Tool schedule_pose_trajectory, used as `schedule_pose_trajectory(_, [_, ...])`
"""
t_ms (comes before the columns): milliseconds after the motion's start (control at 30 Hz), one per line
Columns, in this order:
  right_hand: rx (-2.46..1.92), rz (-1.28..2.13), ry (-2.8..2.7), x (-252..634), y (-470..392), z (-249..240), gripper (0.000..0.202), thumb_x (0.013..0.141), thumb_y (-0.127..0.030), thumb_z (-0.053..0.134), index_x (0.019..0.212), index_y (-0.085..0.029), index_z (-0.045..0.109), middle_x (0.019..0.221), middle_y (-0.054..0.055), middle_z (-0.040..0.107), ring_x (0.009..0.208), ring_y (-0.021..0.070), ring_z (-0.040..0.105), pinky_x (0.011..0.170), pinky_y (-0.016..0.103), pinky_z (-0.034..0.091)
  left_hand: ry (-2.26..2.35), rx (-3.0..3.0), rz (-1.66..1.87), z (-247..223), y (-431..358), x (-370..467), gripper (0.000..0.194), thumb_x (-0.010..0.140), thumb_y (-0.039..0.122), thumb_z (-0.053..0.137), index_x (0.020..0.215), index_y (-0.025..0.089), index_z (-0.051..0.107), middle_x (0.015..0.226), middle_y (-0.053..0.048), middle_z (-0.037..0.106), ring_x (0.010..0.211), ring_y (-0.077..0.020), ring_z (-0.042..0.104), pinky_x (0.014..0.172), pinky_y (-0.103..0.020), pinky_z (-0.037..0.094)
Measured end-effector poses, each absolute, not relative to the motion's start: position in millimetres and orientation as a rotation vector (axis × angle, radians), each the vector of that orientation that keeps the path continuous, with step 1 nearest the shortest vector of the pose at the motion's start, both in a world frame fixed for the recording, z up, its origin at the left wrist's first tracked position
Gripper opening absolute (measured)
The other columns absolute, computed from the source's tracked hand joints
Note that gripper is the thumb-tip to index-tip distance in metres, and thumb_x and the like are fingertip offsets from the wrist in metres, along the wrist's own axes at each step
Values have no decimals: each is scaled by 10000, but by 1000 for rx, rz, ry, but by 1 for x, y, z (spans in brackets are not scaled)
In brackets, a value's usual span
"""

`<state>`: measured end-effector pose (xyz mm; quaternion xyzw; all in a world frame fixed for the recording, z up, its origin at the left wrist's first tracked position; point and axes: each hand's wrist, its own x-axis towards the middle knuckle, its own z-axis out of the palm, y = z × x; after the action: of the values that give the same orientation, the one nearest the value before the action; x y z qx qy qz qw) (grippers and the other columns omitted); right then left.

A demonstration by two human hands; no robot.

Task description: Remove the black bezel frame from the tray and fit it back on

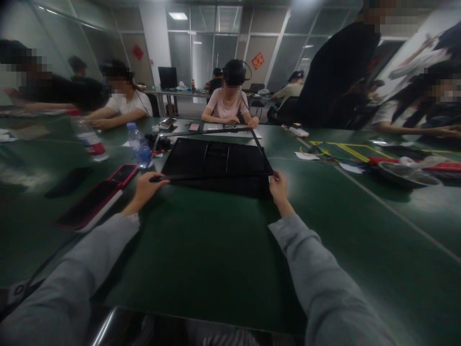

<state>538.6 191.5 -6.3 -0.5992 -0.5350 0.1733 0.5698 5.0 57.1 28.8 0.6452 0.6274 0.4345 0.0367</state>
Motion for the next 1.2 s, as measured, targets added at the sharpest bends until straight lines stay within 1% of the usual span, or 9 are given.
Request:
schedule_pose_trajectory(133, [-1279, 692, -1210, 555, 190, 4, 591, 869, -753, 509, 1122, -243, 669, 1051, 113, 734, 1092, 288, 701, 1031, 529, 555, 1920, 2049, 1292, 28, 67, 10, 304, 803, 478, 852, 979, 244, 773, 1047, -76, 778, 1029, -273, 689, 1011, -457, 471])
schedule_pose_trajectory(233, [-1235, 836, -1245, 557, 186, 11, 567, 811, -702, 653, 1176, -268, 662, 1096, 93, 755, 1155, 293, 698, 1078, 527, 543, 1852, 2155, 1265, 25, 77, 18, 267, 810, 448, 856, 965, 250, 769, 1064, -57, 785, 1048, -267, 688, 1080, -484, 408])
schedule_pose_trajectory(300, [-1229, 788, -1303, 555, 185, 11, 640, 715, -561, 807, 1261, -269, 644, 1207, 84, 746, 1242, 300, 663, 1143, 524, 497, 1823, 2198, 1245, 23, 83, 23, 255, 817, 435, 853, 970, 251, 765, 1070, -47, 787, 1055, -262, 689, 1107, -494, 374])
schedule_pose_trajectory(367, [-1229, 724, -1365, 552, 186, 7, 739, 675, -450, 845, 1348, -254, 612, 1317, 90, 711, 1308, 310, 624, 1182, 535, 455, 1808, 2207, 1209, 22, 88, 26, 265, 821, 444, 847, 982, 251, 764, 1078, -49, 784, 1064, -262, 685, 1097, -485, 379])
schedule_pose_trajectory(533, [-1301, 447, -1475, 551, 191, -8, 706, 789, -387, 718, 1451, -194, 566, 1451, 126, 624, 1381, 308, 566, 1233, 543, 379, 1773, 2235, 1065, 21, 95, 25, 279, 829, 455, 834, 995, 244, 757, 1108, -62, 767, 1121, -276, 647, 1059, -473, 395])
schedule_pose_trajectory(733, [-1402, 311, -1528, 550, 192, -23, 670, 827, -347, 636, 1472, -182, 559, 1525, 124, 559, 1445, 296, 500, 1270, 545, 314, 1881, 2248, 928, 25, 92, 29, 250, 861, 472, 798, 992, 263, 753, 1215, -70, 735, 1243, -316, 568, 1130, -559, 258])
schedule_pose_trajectory(900, [-1424, 290, -1509, 547, 189, -24, 653, 807, -346, 626, 1434, -166, 597, 1434, 140, 634, 1345, 306, 595, 1205, 535, 421, 1936, 2253, 784, 29, 89, 33, 290, 883, 510, 761, 1011, 250, 744, 1221, -89, 719, 1221, -321, 564, 1103, -559, 250])
schedule_pose_trajectory(1100, [-1564, 201, -1424, 549, 186, -26, 587, 798, -425, 660, 1319, -156, 669, 1023, 132, 769, 981, 294, 731, 969, 506, 578, 1979, 2318, 705, 26, 90, 28, 407, 905, 609, 693, 1020, 219, 720, 1125, -96, 739, 1105, -305, 618, 1020, -495, 302])
schedule_pose_trajectory(1200, [-1563, 205, -1446, 548, 189, -26, 582, 810, -465, 656, 1299, -149, 680, 1061, 149, 764, 993, 304, 731, 965, 516, 575, 1950, 2403, 695, 25, 86, 23, 438, 909, 644, 662, 950, 212, 720, 1057, -92, 752, 1031, -289, 647, 992, -467, 317])
